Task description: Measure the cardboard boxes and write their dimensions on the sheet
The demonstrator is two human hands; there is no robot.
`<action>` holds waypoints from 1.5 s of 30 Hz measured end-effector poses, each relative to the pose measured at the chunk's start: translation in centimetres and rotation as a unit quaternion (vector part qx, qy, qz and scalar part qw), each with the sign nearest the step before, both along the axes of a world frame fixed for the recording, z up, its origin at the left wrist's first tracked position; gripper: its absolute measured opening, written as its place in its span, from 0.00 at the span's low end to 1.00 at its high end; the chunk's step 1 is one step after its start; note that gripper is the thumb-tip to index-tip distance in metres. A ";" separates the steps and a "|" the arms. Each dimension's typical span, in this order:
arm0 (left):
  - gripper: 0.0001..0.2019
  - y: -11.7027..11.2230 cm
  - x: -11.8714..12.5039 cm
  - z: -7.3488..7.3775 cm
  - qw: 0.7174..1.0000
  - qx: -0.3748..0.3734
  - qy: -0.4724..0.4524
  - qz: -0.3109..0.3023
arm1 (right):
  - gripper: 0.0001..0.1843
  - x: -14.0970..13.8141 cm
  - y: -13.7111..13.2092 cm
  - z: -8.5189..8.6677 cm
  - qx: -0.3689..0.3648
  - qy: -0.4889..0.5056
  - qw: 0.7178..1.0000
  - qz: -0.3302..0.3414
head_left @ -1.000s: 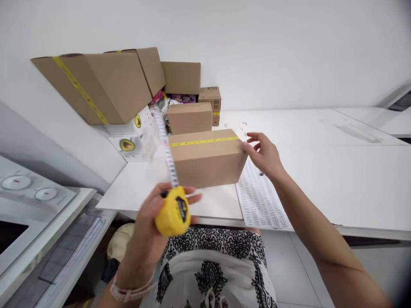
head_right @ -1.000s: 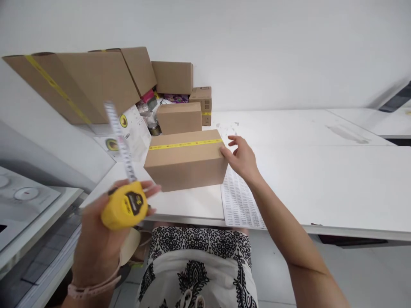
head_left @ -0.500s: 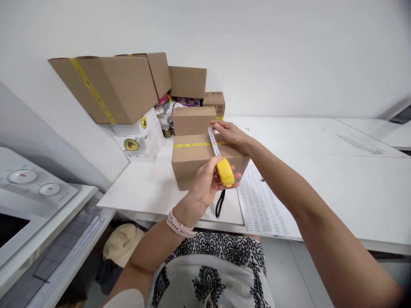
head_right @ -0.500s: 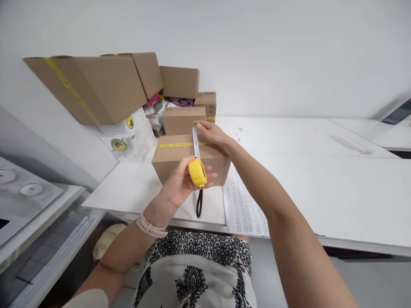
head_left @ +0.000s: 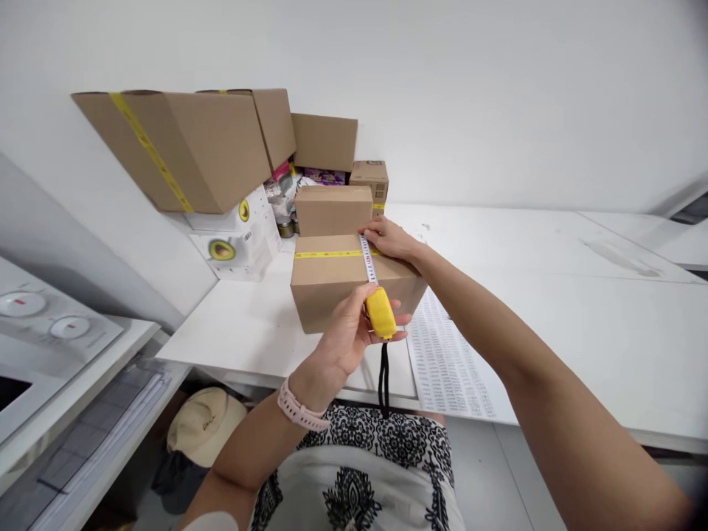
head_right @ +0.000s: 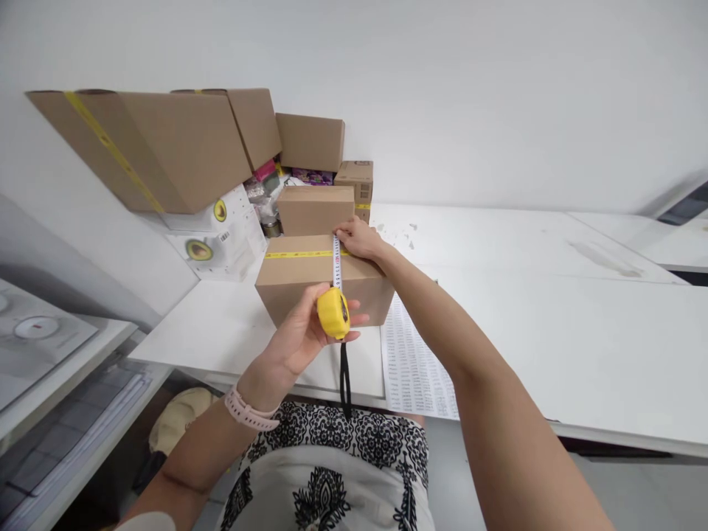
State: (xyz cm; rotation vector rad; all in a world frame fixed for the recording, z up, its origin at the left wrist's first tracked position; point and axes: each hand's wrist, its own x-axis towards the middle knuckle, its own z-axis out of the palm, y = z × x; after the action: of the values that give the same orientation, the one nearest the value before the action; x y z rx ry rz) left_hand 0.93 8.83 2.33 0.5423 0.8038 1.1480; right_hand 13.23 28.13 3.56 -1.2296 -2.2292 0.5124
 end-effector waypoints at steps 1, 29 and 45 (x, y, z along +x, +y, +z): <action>0.17 -0.2 0.0 -0.1 1.000 0.001 0.003 0.003 | 0.19 0.0 0.0 0.0 -0.009 0.008 1.000 0.003; 0.22 -4.9 4.1 -1.2 0.997 0.041 0.014 0.061 | 0.19 0.0 -0.8 -0.1 -0.048 0.028 0.998 -0.002; 0.21 -4.9 3.5 -1.4 0.996 0.051 0.040 0.063 | 0.20 0.2 -0.1 -0.3 -0.002 0.101 0.995 -0.009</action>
State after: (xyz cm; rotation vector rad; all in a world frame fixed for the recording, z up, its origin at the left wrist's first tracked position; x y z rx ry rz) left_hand 4.44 3.90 0.94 0.6324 0.8611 1.2950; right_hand 13.38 28.00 3.24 -1.1448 -2.0470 0.6061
